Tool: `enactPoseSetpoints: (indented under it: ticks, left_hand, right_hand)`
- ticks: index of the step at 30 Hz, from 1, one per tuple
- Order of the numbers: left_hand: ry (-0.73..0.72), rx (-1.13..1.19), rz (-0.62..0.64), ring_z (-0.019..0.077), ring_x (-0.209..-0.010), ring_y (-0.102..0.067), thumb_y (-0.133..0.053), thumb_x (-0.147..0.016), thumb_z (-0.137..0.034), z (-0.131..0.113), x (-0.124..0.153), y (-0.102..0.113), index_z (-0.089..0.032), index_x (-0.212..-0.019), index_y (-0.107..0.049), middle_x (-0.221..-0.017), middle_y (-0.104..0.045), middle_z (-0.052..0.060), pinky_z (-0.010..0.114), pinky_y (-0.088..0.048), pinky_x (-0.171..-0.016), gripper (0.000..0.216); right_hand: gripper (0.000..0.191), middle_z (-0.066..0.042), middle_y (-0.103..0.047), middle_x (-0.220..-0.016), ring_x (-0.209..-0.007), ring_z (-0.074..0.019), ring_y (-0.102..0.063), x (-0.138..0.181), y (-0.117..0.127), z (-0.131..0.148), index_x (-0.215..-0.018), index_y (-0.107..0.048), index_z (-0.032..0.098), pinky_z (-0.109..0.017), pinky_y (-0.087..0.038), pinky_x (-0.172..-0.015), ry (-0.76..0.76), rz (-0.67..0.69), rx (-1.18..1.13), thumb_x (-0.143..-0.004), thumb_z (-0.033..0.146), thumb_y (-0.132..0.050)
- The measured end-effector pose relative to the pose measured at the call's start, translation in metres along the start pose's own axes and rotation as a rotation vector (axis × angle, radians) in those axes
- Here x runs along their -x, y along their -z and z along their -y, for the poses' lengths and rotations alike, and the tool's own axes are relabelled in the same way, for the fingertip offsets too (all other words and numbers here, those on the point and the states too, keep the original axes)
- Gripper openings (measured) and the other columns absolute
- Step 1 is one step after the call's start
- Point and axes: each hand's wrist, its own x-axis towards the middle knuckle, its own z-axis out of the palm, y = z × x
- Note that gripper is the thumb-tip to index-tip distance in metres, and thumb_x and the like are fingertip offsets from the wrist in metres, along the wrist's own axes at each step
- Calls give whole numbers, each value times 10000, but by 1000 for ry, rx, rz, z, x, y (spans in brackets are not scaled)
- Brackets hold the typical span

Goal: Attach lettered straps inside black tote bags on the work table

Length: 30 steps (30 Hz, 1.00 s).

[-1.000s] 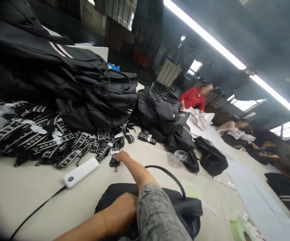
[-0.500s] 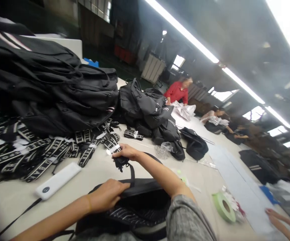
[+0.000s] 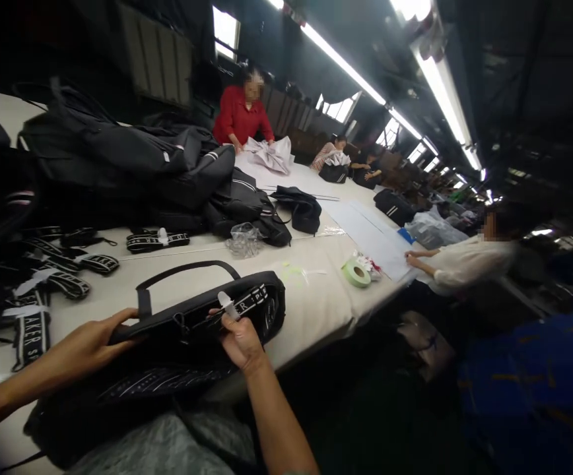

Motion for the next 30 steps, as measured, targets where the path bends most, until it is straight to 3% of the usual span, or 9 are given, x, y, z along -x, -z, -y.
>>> enactPoseSetpoints:
  ticks: [5, 7, 10, 12, 14, 18, 22, 25, 30]
  left_hand:
    - [272, -124, -264, 238, -796, -636, -474, -857, -548, -26, 1, 9, -190, -1151, -435, -936, -671, 19, 327, -488, -745, 465]
    - [160, -250, -479, 288, -978, -609, -482, -882, -464, -32, 5, 3, -162, -1227, -388, -1153, -596, 107, 410, -489, -861, 468]
    - [-252, -380, -664, 309, -1144, -530, -515, -890, -317, -36, 10, -18, -186, -1152, -518, -1221, -552, 108, 478, -425, -1008, 292]
    - [-480, -366, -503, 278, -1039, -586, -528, -883, -281, -43, 10, -38, -217, -999, -630, -1031, -640, 79, 454, -448, -989, 167]
    - [-566, -274, -202, 259, -938, -619, -508, -896, -297, -55, 5, -57, -219, -988, -677, -946, -674, 86, 423, -474, -944, 208]
    - [-331, 52, 83, 286, -1057, -595, -530, -897, -453, -79, -18, -90, -184, -1240, -585, -1156, -645, 115, 404, -461, -964, 439]
    - [-99, 488, 353, 277, -1074, -609, -544, -884, -514, -78, -40, -111, -185, -1230, -579, -1116, -680, 64, 368, -476, -953, 478]
    - [43, 684, 439, 311, -1140, -584, -623, -830, -521, -67, -47, -122, -146, -1178, -606, -1129, -687, 87, 386, -454, -994, 512]
    - [178, 741, 413, 319, -1109, -603, -753, -711, -514, -62, -49, -128, -161, -1109, -647, -1106, -701, 83, 386, -468, -974, 542]
  right_hand:
    - [340, -41, -682, -913, -857, -170, -608, 32, 21, -34, -904, -701, 145, -302, -468, -839, -132, -132, -120, -587, 167, -821]
    - [358, -32, -684, -895, -846, -165, -610, 39, 25, -41, -891, -697, 147, -297, -465, -837, -156, -135, -165, -556, 134, -824]
    - [369, -30, -692, -896, -859, -165, -618, 43, 27, -43, -907, -695, 144, -293, -463, -851, -157, -115, -193, -559, 131, -819]
    - [361, -35, -698, -905, -865, -169, -624, 42, 26, -40, -918, -696, 140, -293, -464, -855, -160, -84, -191, -576, 143, -813]
    - [342, -38, -702, -915, -869, -173, -629, 41, 24, -37, -912, -695, 141, -296, -467, -854, -152, -56, -182, -588, 143, -806]
    - [352, -38, -699, -910, -887, -189, -637, 36, 18, -34, -896, -685, 146, -297, -475, -850, -93, -46, -157, -563, 106, -794]
    - [393, -35, -683, -843, -856, -201, -641, 31, 21, -38, -878, -668, 139, -296, -494, -792, -108, -67, -135, -505, 85, -781]
    - [447, -23, -671, -827, -811, -181, -636, 29, 29, -47, -908, -667, 140, -290, -504, -757, -139, -121, -174, -478, 91, -778]
    - [457, -26, -656, -782, -752, -175, -630, 28, 40, -56, -907, -674, 111, -300, -506, -729, -180, -166, -126, -470, 133, -808]
